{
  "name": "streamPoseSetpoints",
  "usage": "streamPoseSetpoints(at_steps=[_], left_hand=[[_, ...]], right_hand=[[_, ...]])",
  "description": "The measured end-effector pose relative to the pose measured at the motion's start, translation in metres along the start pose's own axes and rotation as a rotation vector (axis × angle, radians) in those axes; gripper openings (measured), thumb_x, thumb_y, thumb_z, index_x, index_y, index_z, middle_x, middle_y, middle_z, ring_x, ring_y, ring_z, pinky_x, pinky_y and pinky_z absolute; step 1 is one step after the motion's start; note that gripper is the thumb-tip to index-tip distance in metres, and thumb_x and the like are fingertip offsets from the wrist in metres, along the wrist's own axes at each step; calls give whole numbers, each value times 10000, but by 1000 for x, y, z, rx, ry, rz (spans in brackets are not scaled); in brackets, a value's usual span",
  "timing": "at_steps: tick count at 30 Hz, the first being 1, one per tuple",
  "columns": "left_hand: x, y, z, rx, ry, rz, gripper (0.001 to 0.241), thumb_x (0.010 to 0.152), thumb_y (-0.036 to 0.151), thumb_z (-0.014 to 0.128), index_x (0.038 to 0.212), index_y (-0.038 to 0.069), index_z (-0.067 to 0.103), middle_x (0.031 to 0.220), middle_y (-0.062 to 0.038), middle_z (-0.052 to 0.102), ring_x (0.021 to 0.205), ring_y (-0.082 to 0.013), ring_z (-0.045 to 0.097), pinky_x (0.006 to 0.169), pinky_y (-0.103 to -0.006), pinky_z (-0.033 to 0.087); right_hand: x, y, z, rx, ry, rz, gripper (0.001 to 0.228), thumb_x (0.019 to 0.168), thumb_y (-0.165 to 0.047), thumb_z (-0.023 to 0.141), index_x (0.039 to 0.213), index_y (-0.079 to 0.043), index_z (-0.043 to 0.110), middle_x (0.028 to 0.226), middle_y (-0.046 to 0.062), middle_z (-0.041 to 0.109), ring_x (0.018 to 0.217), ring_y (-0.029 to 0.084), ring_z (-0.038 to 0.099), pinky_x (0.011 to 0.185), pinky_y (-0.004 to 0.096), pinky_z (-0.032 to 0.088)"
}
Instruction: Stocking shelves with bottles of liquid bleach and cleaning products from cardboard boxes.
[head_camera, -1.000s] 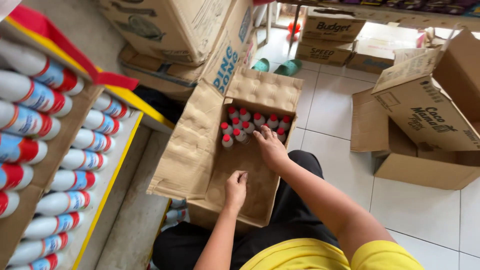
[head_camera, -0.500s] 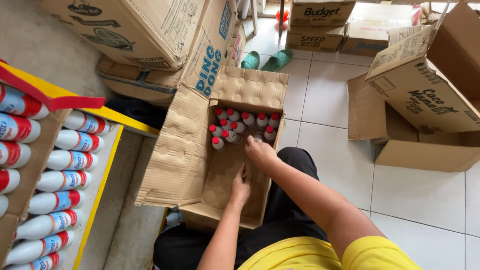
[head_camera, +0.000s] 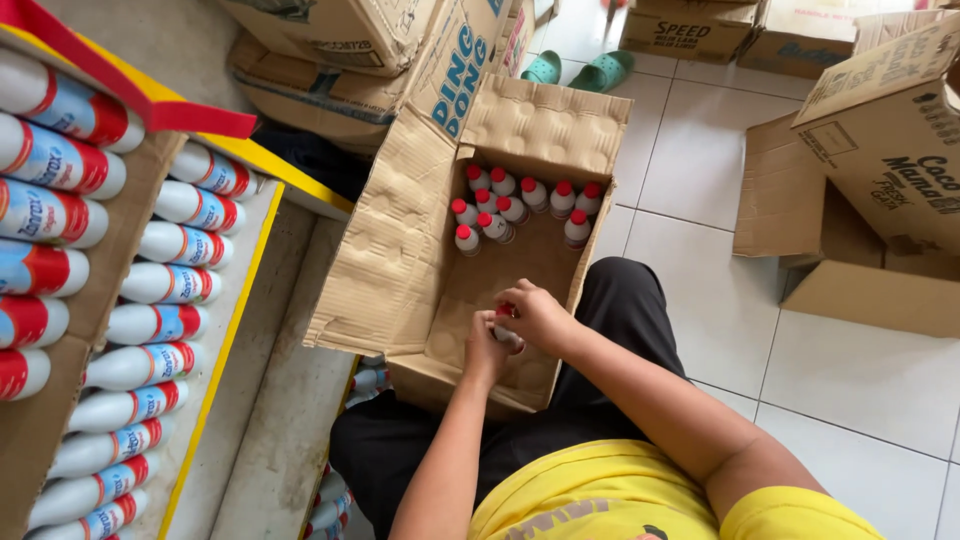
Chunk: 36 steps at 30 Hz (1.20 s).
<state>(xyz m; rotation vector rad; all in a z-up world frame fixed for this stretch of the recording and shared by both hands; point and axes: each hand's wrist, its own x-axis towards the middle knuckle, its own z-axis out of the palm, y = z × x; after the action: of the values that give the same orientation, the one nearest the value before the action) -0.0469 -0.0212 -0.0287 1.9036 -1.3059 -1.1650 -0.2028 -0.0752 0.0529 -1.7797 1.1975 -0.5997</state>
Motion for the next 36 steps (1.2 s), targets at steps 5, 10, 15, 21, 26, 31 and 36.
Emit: streamPoseSetpoints(at_steps=[5, 10, 15, 21, 26, 31, 36], left_hand=[[-27, 37, -42, -329, 114, -99, 447, 730, 132, 893, 1028, 63, 567, 946, -81, 689, 866, -170, 656, 774, -339, 552], [-51, 47, -84, -699, 114, -34, 399, 779, 73, 874, 1068, 62, 599, 1026, -61, 681, 963, -152, 647, 899, -327, 523], [-82, 68, -127, -1092, -24, 62, 430, 827, 75, 822, 1213, 61, 632, 1148, -36, 683, 1106, -153, 621, 1018, -330, 469], [-119, 70, -155, -1100, 110, 229, 471, 877, 89, 822, 1282, 40, 586, 1230, -33, 663, 1171, -163, 601, 1045, -338, 476], [-155, 63, -191, -1020, 253, 250, 546, 865, 57, 805, 1357, 27, 569, 1243, -61, 665, 1150, -184, 632, 1016, -361, 512], [-200, 84, -264, -943, 460, 395, 540, 894, 23, 771, 1385, 10, 548, 1336, -86, 648, 1236, -202, 631, 1082, -379, 507], [-226, 99, -331, -804, 684, 564, 616, 892, -22, 763, 1435, 8, 472, 1365, -138, 637, 1270, -234, 622, 1097, -394, 506]], right_hand=[[2, 55, 28, 256, -180, 91, 578, 865, -188, 757, 1411, -101, 587, 1122, 105, 687, 951, 205, 700, 829, 331, 582], [-8, -32, -10, 564, -572, 435, 623, 874, -258, 726, 1453, -179, 510, 1192, -16, 695, 962, 75, 670, 751, 291, 574], [-14, -49, 5, 637, -364, 224, 480, 839, -111, 859, 1269, -24, 665, 1027, 85, 707, 841, 111, 651, 742, 243, 549], [-27, -121, 20, 460, -95, -187, 462, 776, -62, 889, 1187, -35, 681, 1116, 74, 629, 955, 130, 661, 806, 281, 586], [-26, -188, 37, 294, -50, -456, 486, 761, -84, 887, 1181, -42, 647, 1178, 81, 653, 1016, 185, 689, 840, 296, 599], [-17, -271, 66, 469, -174, -664, 492, 811, -38, 827, 1248, -35, 601, 1310, 128, 627, 1153, 253, 680, 932, 335, 588], [0, -349, 98, 388, -119, -943, 466, 879, -51, 791, 1296, -40, 582, 1307, 142, 644, 1148, 318, 673, 916, 382, 560]])
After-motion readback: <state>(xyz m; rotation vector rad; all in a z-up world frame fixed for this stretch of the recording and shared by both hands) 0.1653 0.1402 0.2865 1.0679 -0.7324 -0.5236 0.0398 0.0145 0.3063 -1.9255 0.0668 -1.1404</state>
